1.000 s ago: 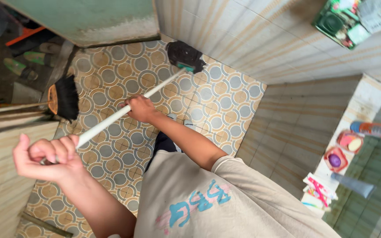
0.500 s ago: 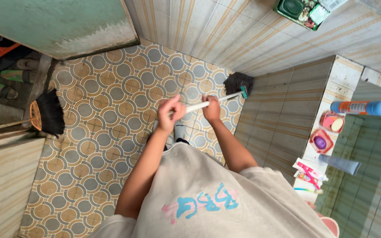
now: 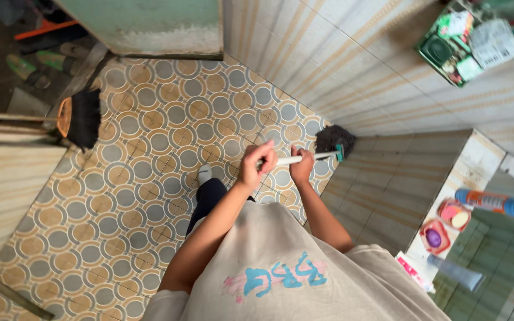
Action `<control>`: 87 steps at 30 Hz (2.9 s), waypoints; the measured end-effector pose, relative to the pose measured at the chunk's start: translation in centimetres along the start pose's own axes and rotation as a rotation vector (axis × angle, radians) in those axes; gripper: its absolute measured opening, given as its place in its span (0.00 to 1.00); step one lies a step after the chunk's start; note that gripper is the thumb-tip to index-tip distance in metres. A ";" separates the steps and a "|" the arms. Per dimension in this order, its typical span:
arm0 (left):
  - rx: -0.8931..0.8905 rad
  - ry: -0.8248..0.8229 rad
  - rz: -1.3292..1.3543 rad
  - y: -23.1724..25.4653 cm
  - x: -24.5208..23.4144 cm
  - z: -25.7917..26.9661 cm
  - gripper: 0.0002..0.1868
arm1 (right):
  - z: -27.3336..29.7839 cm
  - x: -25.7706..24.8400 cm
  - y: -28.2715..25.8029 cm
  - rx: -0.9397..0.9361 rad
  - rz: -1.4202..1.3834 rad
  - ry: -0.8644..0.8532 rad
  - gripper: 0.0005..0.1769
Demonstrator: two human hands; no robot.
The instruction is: The person sweeps the tiled floor using a broom with a white handle, moving the broom across the surface to gather debris.
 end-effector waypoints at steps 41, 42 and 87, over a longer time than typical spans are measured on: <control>0.993 0.900 -0.269 33.0 -24.9 40.5 0.24 | 15.9 40.4 -61.0 -0.925 -0.135 -1.046 0.08; 0.981 0.927 -0.257 33.4 -25.5 41.2 0.24 | 16.1 40.1 -61.1 -0.864 -0.075 -1.064 0.08; 0.966 0.742 -0.379 20.0 -15.6 20.9 0.33 | 7.0 15.6 -30.2 -0.273 0.156 -0.636 0.09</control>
Point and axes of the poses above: each hand's wrist, its own z-axis away from the middle knuckle, its own x-axis out of the palm, y = z × x, the point moved 5 cm from there along -z, towards the middle knuckle, and after that the axes turned 9 degrees about -y, right-handed, at the moved point
